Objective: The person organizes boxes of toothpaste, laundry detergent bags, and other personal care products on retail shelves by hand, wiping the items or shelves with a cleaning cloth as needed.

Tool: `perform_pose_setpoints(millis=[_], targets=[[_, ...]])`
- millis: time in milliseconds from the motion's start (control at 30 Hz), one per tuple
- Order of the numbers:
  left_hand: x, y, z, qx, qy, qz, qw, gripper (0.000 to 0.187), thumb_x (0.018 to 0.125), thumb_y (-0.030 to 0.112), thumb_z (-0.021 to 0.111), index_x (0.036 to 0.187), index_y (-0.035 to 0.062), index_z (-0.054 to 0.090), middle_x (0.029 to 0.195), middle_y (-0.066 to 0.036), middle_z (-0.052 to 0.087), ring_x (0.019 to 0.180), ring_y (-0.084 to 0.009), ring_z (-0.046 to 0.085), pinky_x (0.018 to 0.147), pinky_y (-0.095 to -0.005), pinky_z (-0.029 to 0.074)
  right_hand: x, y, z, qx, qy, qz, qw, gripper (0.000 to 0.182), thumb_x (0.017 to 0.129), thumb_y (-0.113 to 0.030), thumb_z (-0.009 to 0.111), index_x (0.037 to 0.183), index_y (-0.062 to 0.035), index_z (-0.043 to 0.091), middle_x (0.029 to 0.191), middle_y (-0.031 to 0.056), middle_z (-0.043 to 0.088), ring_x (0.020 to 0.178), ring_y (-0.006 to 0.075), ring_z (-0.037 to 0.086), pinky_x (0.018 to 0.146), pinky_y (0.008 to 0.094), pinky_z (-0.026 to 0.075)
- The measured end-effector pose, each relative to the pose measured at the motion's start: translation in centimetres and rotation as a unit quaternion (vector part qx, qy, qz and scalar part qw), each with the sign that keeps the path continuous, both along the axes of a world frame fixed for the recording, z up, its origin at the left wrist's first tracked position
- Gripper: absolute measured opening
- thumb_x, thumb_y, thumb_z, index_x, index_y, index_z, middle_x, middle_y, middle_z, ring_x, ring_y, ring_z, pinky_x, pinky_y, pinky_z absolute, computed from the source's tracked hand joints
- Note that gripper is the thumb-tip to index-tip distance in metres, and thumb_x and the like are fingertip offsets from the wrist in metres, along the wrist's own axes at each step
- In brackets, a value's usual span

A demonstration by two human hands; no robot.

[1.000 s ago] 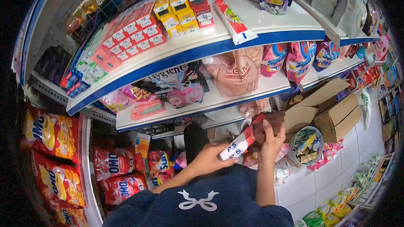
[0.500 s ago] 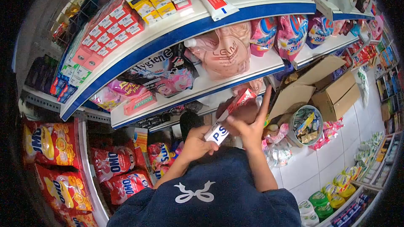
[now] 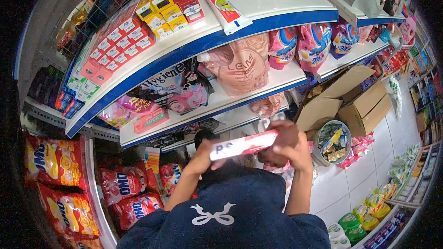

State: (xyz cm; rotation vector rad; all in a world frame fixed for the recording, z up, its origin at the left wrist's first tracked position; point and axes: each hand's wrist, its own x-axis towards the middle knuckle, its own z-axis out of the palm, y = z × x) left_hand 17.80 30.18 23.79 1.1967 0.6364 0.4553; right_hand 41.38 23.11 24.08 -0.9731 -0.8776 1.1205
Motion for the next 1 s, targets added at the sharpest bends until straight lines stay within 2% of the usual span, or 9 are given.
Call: perform_pose_setpoints(millis=[33,167,267,433,600,667,733,900,1000], targets=[[-0.2,0.3,0.0,-0.189,-0.04,-0.002,0.981,0.078,0.08,0.068,0.023,0.085,-0.0036,0.054,0.047,0.001,0.038,0.036,-0.0065,0.031,0.033,-0.0204,0.025,-0.5,-0.4,0.5,0.031,-0.006,0.029,0.999,0.056,0.055,-0.009,0.073,0.106,0.0023,0.052,0.103,0.0141,0.056,0.096,0.0209,0.053,0.087,0.0328,0.039],[-0.2,0.9,-0.1,-0.4,-0.123,-0.062,0.906,0.077,0.08,0.069,0.021,0.083,-0.0011,0.054,0.047,0.0,0.037,0.035,-0.0087,0.031,0.031,-0.0205,0.023,-1.5,-1.2,1.3,0.15,-0.045,0.062,0.986,0.059,0.05,0.003,0.077,0.102,-0.0021,0.05,0.103,0.0199,0.055,0.101,0.0284,0.053,0.087,0.0392,0.04],[0.1,0.7,0.6,-0.306,-0.076,-0.045,0.948,0.08,0.08,0.07,0.019,0.086,-0.0009,0.055,0.048,-0.001,0.039,0.036,-0.01,0.033,0.032,-0.0208,0.025,-1.6,-1.4,2.3,0.169,-0.139,0.008,0.976,0.054,0.051,0.012,0.074,0.098,-0.002,0.05,0.097,0.019,0.056,0.095,0.0292,0.056,0.08,0.0365,0.046],[0.1,0.3,1.4,-0.179,-0.102,-0.08,0.975,0.081,0.082,0.067,0.011,0.098,-0.0003,0.053,0.065,-0.006,0.051,0.051,-0.0127,0.047,0.05,-0.0235,0.038,-1.2,-0.4,3.2,0.248,-0.14,-0.093,0.954,0.051,0.052,-0.005,0.08,0.094,-0.0033,0.05,0.093,0.0184,0.057,0.089,0.0282,0.058,0.079,0.0371,0.045],[-0.4,0.2,1.0,-0.046,-0.155,0.064,0.985,0.065,0.089,0.055,0.023,0.105,-0.0018,0.051,0.072,-0.007,0.053,0.06,-0.0126,0.049,0.057,-0.0253,0.04,0.4,1.8,5.4,0.282,-0.038,-0.386,0.878,0.049,0.065,-0.006,0.07,0.106,-0.0015,0.044,0.111,0.0095,0.047,0.097,0.0204,0.052,0.077,0.032,0.047],[-0.8,0.4,1.0,-0.033,-0.201,0.089,0.975,0.051,0.091,0.044,0.032,0.103,-0.0028,0.051,0.072,-0.008,0.053,0.063,-0.0129,0.049,0.06,-0.0261,0.041,1.5,3.3,7.1,0.264,-0.322,-0.496,0.762,0.048,0.068,0.007,0.063,0.112,0.0012,0.043,0.112,0.0102,0.048,0.097,0.0175,0.053,0.08,0.0232,0.046],[-1.0,0.2,1.5,0.005,-0.213,0.11,0.971,0.048,0.092,0.04,0.034,0.102,-0.003,0.052,0.072,-0.008,0.053,0.063,-0.0131,0.049,0.06,-0.0261,0.041,1.0,4.8,8.7,0.271,-0.177,-0.472,0.82,0.045,0.068,0.01,0.062,0.109,0.0011,0.045,0.108,0.0103,0.051,0.092,0.0179,0.056,0.081,0.0239,0.046],[-1.3,0.1,3.4,0.111,-0.136,0.066,0.982,0.052,0.089,0.044,0.038,0.107,-0.0032,0.051,0.08,-0.008,0.055,0.075,-0.0154,0.053,0.069,-0.0279,0.043,-1.5,4.5,9.2,0.344,-0.222,-0.465,0.785,0.053,0.064,-0.001,0.071,0.108,-0.0081,0.043,0.112,0.0201,0.048,0.1,0.0284,0.052,0.08,0.0342,0.046],[0.4,0.9,6.3,0.12,-0.249,0.015,0.961,0.063,0.086,0.052,0.039,0.116,-0.0036,0.046,0.094,-0.01,0.055,0.084,-0.0158,0.052,0.076,-0.0293,0.042,-4.9,3.5,8.4,0.405,-0.297,-0.393,0.77,0.051,0.062,-0.008,0.075,0.104,-0.0139,0.046,0.109,0.0211,0.049,0.096,0.0315,0.054,0.076,0.0368,0.049]])
